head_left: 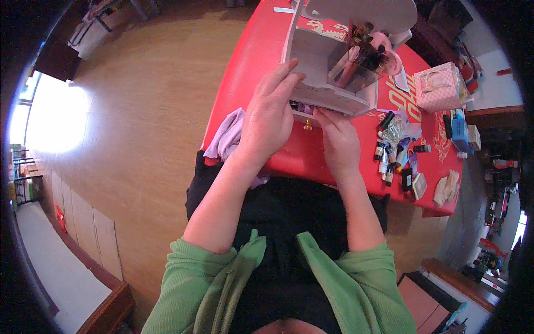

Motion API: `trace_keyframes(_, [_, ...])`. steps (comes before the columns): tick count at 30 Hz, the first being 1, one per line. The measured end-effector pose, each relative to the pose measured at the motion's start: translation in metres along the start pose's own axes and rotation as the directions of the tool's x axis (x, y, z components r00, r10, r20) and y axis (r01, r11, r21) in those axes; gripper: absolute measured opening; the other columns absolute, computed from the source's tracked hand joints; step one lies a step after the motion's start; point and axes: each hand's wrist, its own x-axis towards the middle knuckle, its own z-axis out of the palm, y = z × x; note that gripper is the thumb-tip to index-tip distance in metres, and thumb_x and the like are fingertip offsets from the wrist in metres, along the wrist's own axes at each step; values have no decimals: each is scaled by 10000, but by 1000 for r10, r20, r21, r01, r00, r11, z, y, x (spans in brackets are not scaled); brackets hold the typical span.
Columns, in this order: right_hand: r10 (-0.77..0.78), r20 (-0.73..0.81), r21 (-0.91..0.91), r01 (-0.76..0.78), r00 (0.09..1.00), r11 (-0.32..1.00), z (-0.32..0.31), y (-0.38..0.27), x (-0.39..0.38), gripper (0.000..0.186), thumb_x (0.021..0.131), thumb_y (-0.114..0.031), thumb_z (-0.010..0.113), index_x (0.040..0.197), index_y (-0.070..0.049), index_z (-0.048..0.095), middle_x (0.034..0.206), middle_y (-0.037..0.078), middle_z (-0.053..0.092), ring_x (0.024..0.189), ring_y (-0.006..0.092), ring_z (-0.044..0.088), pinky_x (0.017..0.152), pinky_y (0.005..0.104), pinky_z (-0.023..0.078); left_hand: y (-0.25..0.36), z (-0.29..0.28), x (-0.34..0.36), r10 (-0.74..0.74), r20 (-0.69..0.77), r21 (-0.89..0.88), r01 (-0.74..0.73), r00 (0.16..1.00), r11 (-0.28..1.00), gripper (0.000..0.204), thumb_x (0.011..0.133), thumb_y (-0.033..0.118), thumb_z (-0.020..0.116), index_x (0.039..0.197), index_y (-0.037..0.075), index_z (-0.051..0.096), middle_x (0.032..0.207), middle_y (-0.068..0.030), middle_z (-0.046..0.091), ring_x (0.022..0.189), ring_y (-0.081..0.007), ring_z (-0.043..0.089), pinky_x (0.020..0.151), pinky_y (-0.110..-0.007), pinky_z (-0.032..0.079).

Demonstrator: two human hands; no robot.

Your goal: The person wipes multiple makeup brushes one by one with a purple cloth on a red table, then places them into a white organizer. The person also folds the cloth and places it into a drawer of the organizer.

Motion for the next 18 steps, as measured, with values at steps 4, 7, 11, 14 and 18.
trace_keyframes(4, [53,-18,-164,-55,998,985,-3,5,-8,436,774,-79,776,1189,-66,645,1139,100,641,1070,331,575,939,417,471,0,-1,0,-12,4,-10,12,1000,1000,539,770,-135,447,1271,9,585,1473,-178,471,1362,-364,461,1129,-426,384])
trace_keyframes(7, [113,-288,-137,-157,951,978,3,4,-13,645,716,-171,829,1288,-86,542,1182,116,585,1135,349,540,1005,456,418,0,-1,1,-14,11,-15,14,1000,1000,534,770,-136,446,1266,6,585,1473,-180,470,1362,-364,461,1132,-426,383])
trace_keyframes(11, [165,-425,-115,-234,890,965,10,9,-17,896,641,-260,917,1354,-51,416,1289,147,510,1220,361,469,1053,475,370,0,-3,2,-25,22,-51,26,999,998,527,772,-137,446,1260,3,587,1472,-182,470,1362,-365,461,1135,-423,382])
trace_keyframes(14, [207,-444,-78,-268,872,960,13,14,-19,979,633,-283,930,1384,-14,361,1334,170,469,1248,366,439,1065,474,364,-1,-3,2,-21,24,-52,22,999,998,527,774,-136,446,1261,6,587,1473,-182,469,1365,-365,459,1136,-422,382])
trace_keyframes(18, [219,-462,-34,-265,859,964,14,13,-20,1065,632,-292,937,1435,3,302,1366,182,433,1260,354,421,1076,467,364,-1,-3,2,-21,24,-55,22,999,998,531,770,-138,443,1260,6,587,1473,-184,469,1364,-365,459,1134,-421,384])
